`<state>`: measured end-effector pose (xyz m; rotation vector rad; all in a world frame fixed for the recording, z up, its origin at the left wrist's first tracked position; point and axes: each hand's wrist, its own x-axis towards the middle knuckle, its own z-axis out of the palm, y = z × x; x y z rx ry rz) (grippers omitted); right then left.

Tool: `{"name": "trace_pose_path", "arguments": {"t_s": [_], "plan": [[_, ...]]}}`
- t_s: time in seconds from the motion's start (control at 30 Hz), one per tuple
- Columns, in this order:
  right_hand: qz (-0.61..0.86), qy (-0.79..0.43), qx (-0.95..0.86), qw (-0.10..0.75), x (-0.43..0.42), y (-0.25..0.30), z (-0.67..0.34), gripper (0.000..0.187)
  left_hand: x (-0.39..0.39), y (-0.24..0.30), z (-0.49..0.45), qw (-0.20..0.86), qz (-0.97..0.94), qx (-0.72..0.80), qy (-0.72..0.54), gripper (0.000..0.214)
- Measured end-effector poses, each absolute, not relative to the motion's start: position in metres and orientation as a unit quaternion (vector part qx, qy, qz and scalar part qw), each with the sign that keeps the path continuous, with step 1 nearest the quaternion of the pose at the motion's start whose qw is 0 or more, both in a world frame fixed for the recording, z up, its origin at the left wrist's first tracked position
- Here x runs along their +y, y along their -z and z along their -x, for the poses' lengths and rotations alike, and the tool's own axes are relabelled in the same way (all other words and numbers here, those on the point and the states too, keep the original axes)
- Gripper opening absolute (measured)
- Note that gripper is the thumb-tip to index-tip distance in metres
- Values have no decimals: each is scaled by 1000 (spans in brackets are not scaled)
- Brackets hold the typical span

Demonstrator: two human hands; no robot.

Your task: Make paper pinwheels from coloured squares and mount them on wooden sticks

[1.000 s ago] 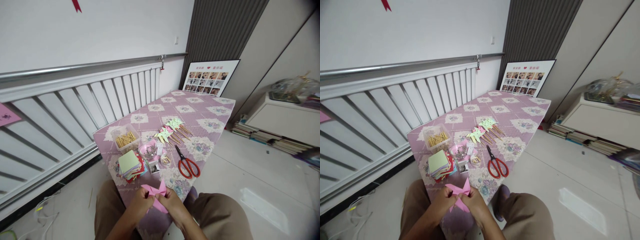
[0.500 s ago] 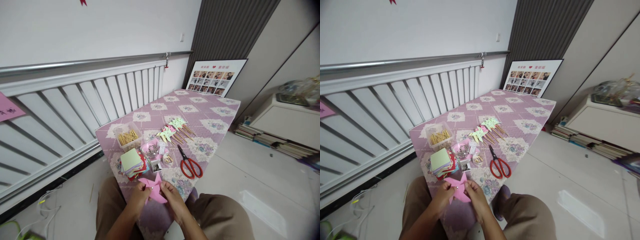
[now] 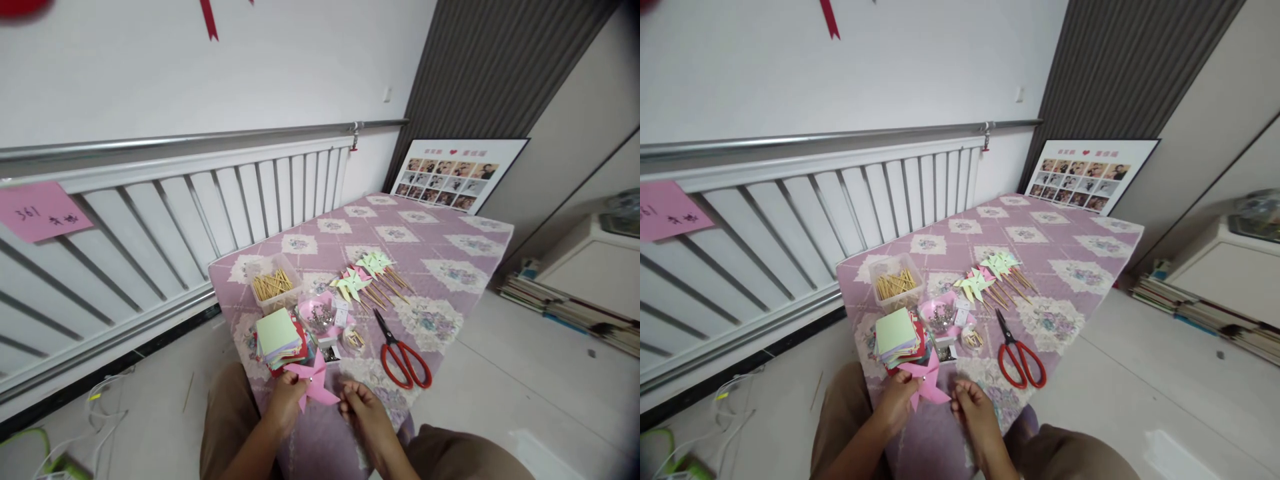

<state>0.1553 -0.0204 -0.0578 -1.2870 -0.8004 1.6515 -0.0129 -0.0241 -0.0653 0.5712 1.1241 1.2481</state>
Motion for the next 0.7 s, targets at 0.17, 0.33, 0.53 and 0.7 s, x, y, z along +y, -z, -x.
{"name": "trace_pose_path", "arguments": {"t_s": [0.17,0.33,0.53,0.7], "plan": [[521,-593,-448,419,8,29,-143,33,-14,78,13,574,-358,569,-468,10],[502,-476,-595,410,53,-21,-118,28,-13,79,13,552,-381,595,-443,5],[464,-281,-769,338,104,-65,-65,25,-12,67,12,534,-385,615,-435,9],[435,-230,-830,263,145,-77,-8,24,-12,61,13,539,-384,612,-432,18]]}}
